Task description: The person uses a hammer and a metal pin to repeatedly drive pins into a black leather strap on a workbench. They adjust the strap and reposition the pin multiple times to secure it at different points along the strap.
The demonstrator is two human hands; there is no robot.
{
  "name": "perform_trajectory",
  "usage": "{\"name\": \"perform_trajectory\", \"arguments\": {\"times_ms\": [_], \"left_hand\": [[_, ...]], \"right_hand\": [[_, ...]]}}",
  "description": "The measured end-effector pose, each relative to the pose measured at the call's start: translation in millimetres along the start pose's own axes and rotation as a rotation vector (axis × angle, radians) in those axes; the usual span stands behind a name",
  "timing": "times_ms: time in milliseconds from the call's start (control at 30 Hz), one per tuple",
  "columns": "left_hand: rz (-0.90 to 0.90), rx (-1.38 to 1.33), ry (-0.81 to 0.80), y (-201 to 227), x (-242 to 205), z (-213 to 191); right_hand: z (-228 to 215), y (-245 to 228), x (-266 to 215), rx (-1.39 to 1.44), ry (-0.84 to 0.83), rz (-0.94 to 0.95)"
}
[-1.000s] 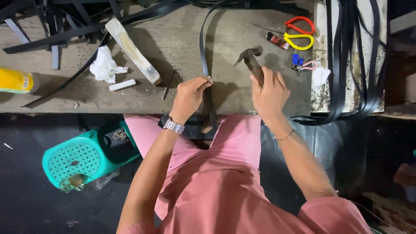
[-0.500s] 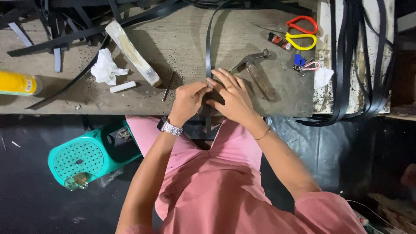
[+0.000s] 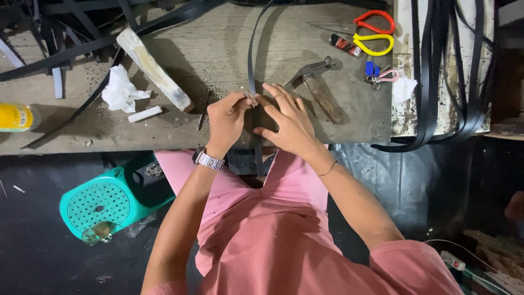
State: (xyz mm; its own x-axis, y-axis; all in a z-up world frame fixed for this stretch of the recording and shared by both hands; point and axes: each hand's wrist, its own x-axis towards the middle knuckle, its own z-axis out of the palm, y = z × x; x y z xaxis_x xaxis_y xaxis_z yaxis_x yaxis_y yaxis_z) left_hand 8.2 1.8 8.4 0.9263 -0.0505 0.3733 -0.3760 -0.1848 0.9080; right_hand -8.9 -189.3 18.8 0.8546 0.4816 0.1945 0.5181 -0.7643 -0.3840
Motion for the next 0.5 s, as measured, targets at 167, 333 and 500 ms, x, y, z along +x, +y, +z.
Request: {"name": "perform_trajectory", "arguments": {"times_ms": [167,333,500], "left_hand": [[-0.006,0.03,-0.037,2.3,-1.8,-1.7],[-0.002,0.01,-0.056,-0.2,-1.3,-2.1],[0.005,0.03,-0.068,0.4,-0.7,-2.6]], "right_hand": [[-1.8,4.6,0.0,0.014,-0.056,-0.008],[-1.0,7.8,0.8,0.02,-0.062,-0.012],[-1.7,6.7,1.7,0.038,-0.046,-0.032]]}}
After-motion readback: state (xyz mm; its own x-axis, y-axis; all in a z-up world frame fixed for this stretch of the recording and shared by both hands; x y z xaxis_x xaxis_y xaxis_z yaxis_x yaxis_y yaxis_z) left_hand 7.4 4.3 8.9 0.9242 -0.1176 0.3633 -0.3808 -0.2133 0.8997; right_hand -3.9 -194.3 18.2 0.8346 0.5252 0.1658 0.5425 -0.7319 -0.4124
